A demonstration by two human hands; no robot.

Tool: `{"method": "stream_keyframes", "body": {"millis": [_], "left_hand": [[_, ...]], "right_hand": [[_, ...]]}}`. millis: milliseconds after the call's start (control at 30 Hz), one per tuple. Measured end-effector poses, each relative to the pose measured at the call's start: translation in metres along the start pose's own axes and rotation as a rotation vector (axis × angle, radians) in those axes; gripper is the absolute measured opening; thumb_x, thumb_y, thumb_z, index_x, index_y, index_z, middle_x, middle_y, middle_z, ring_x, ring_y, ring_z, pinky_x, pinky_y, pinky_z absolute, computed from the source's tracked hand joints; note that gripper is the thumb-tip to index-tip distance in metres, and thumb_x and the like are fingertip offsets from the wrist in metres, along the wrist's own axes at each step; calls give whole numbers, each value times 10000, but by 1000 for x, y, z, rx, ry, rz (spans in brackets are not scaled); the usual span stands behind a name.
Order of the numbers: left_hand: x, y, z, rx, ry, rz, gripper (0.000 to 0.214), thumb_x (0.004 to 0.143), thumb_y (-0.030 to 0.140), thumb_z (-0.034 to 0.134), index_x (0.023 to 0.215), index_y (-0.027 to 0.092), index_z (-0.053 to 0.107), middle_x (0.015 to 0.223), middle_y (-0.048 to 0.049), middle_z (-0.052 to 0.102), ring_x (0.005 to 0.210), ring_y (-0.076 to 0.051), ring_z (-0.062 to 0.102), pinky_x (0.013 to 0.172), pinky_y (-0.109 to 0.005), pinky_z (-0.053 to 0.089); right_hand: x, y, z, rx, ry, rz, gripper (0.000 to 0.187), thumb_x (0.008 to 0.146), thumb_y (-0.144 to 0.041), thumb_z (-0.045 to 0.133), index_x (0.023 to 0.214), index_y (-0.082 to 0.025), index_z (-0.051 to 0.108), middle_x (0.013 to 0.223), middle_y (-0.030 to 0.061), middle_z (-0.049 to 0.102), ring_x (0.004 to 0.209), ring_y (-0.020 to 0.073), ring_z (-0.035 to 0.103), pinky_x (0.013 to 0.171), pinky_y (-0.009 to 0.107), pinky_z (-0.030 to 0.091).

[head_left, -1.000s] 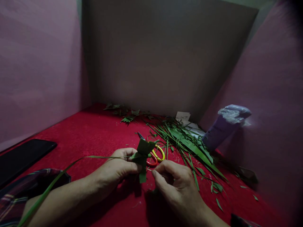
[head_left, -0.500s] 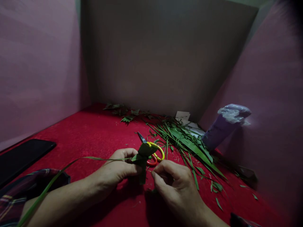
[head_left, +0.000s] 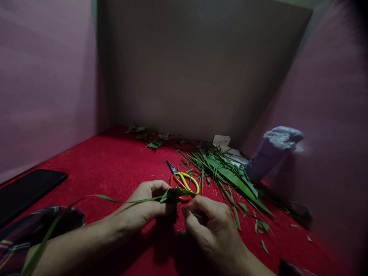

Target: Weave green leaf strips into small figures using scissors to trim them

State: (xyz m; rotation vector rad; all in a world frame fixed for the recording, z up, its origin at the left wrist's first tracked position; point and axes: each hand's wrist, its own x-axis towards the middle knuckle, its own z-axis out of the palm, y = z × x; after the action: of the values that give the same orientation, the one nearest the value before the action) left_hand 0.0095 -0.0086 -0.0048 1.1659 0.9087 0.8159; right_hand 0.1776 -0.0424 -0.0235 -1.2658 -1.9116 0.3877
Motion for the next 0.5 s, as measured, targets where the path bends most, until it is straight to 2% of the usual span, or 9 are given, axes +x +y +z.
{"method": "stream_keyframes", "body": {"millis": [233,400,500], "left_hand": [[-1,1,0,26,34,11,171,572,121,714,680,120,582,587,8,599,538,-106,519,512,-203,392],[0,2,0,18,28,2,192,555,143,733,695,113,604,602,-9,614,542,-118,535,517,-212,399],[-1,2,0,13,20,5,195,558,160,740,695,112,610,601,-10,615,544,-120,538,519,-212,402]], "right_hand": [[-1,1,0,37,-13,-81,171,655,-19,460,614,-181,496,547,-52,447,492,80,399,484,179,297],[0,0,-1,12,-22,-60,161,725,-78,465,601,-176,495,511,-56,420,452,76,369,460,185,283],[0,-1,-2,5,-20,-89,162,723,-67,457,609,-172,505,523,-48,445,465,76,388,471,182,294]]}}
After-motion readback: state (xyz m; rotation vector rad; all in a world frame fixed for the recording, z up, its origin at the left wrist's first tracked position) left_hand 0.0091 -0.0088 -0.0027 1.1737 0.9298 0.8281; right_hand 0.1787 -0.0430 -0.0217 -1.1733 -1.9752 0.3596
